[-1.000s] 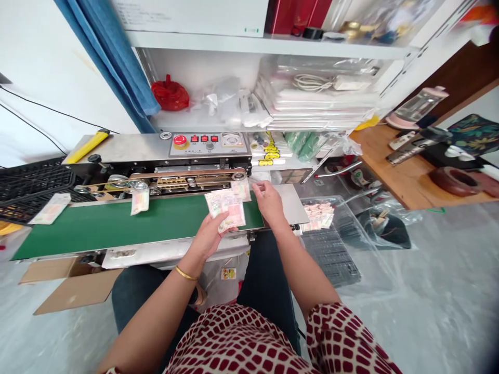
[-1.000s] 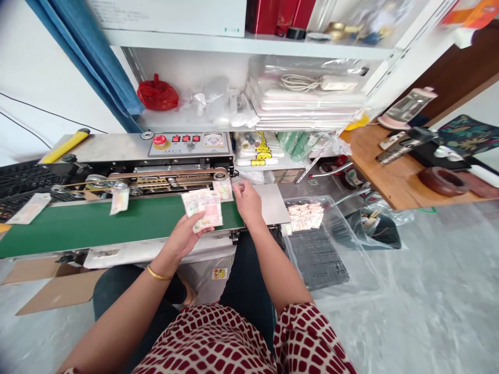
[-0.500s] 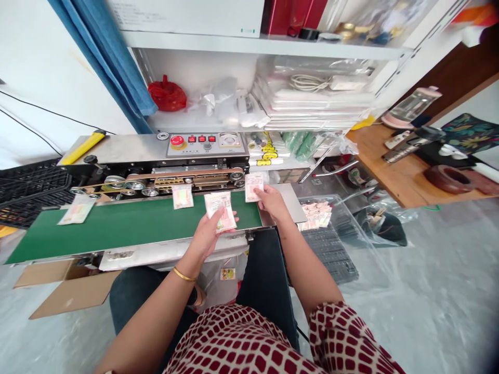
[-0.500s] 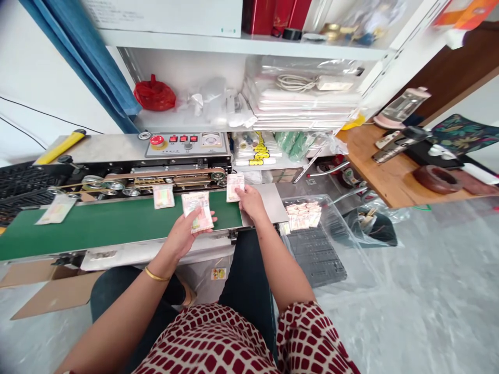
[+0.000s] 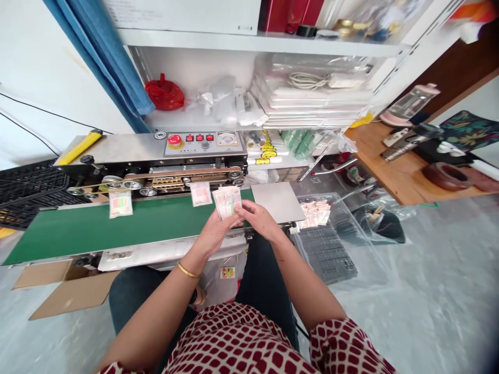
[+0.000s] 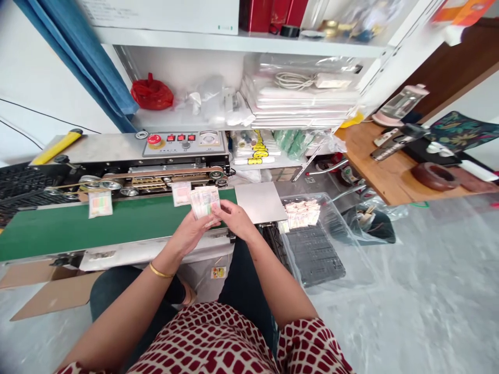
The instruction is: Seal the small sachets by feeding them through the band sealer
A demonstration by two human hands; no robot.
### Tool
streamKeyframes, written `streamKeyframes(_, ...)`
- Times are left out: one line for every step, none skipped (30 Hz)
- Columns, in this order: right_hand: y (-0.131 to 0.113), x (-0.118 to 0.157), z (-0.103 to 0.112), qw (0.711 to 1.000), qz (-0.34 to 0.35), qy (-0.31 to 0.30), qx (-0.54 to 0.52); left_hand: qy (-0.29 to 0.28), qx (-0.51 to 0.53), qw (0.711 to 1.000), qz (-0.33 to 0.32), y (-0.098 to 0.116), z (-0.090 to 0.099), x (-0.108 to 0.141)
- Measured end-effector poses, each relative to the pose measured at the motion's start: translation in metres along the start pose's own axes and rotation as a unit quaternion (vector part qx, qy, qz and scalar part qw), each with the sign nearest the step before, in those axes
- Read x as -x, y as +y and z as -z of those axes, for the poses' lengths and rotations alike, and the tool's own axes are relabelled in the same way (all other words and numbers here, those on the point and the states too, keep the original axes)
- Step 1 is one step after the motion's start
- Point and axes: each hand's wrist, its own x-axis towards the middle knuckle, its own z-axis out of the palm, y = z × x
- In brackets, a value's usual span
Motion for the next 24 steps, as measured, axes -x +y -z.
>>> streamKeyframes(0.001,0.001,0.001,1.0,-0.009,0.021,0.003,-0.004,0.004,1.0,0.005,0.0,0.0,0.0)
streamKeyframes(0.002,0.002,0.003,0.999,-0.019,0.042,0.003,0.003,0.006,1.0,0.008,-0.001,-0.001,0.0)
streamKeyframes(0.004,0.002,0.004,0.998,-0.028,0.057,-0.003,0.016,0.006,1.0,0.01,-0.001,0.0,0.0)
streamKeyframes(0.005,0.003,0.005,0.997,-0.036,0.063,-0.019,0.03,0.004,0.999,0.01,-0.002,0.0,0.0)
streamKeyframes(0.006,0.004,0.007,0.996,-0.043,0.065,-0.041,0.041,0.001,0.999,0.01,-0.003,0.0,-0.001)
streamKeyframes(0.006,0.004,0.008,0.994,-0.05,0.07,-0.063,0.048,0.001,0.999,0.009,-0.003,0.001,-0.002)
streamKeyframes(0.007,0.004,0.01,0.992,-0.058,0.083,-0.08,0.052,0.006,0.999,0.007,-0.004,0.001,-0.002)
streamKeyframes(0.007,0.002,0.013,0.988,-0.068,0.104,-0.089,0.056,0.014,0.998,0.007,-0.004,0.001,-0.003)
streamKeyframes(0.008,0.0,0.017,0.984,-0.077,0.132,-0.091,0.062,0.024,0.998,0.009,-0.004,0.001,-0.003)
streamKeyframes(0.008,-0.005,0.022,0.98,-0.085,0.16,-0.086,0.068,0.033,0.997,0.011,-0.004,0.002,-0.002)
streamKeyframes(0.01,-0.01,0.027,0.976,-0.09,0.181,-0.077,0.074,0.038,0.996,0.015,-0.004,0.002,-0.001)
streamKeyframes(0.012,-0.017,0.033,0.974,-0.093,0.194,-0.066,0.08,0.039,0.996,0.02,-0.004,0.004,-0.001)
streamKeyframes(0.014,-0.025,0.038,0.974,-0.095,0.198,-0.054,0.085,0.033,0.996,0.024,-0.003,0.005,0.0)
streamKeyframes(0.016,-0.033,0.042,0.976,-0.096,0.194,-0.039,0.09,0.023,0.995,0.026,-0.003,0.006,0.001)
streamKeyframes(0.018,-0.04,0.045,0.978,-0.096,0.182,-0.019,0.097,0.012,0.995,0.026,-0.002,0.007,0.001)
streamKeyframes(0.02,-0.047,0.047,0.981,-0.093,0.169,0.007,0.106,0.001,0.994,0.024,-0.002,0.008,0.001)
streamKeyframes(0.021,-0.052,0.048,0.982,-0.083,0.164,0.042,0.117,-0.006,0.993,0.022,-0.001,0.008,0.001)
streamKeyframes(0.021,-0.055,0.047,0.98,-0.065,0.168,0.083,0.128,-0.009,0.992,0.018,-0.001,0.008,0.001)
streamKeyframes(0.021,-0.055,0.045,0.974,-0.044,0.181,0.126,0.136,-0.008,0.991,0.014,0.0,0.008,0.0)
streamKeyframes(0.019,-0.054,0.042,0.965,-0.024,0.203,0.164,0.141,-0.005,0.99,0.009,0.0,0.007,-0.001)
streamKeyframes(0.017,-0.05,0.038,0.956,-0.008,0.226,0.188,0.144,-0.001,0.99,0.003,0.0,0.006,-0.003)
streamKeyframes(0.015,-0.044,0.034,0.953,0.001,0.237,0.19,0.145,0.003,0.989,-0.002,0.0,0.005,-0.004)
streamKeyframes(0.012,-0.038,0.028,0.959,0.003,0.227,0.17,0.142,0.006,0.99,-0.007,0.0,0.003,-0.005)
streamKeyframes(0.009,-0.03,0.022,0.972,0.003,0.194,0.136,0.139,0.008,0.99,-0.012,0.0,0.001,-0.007)
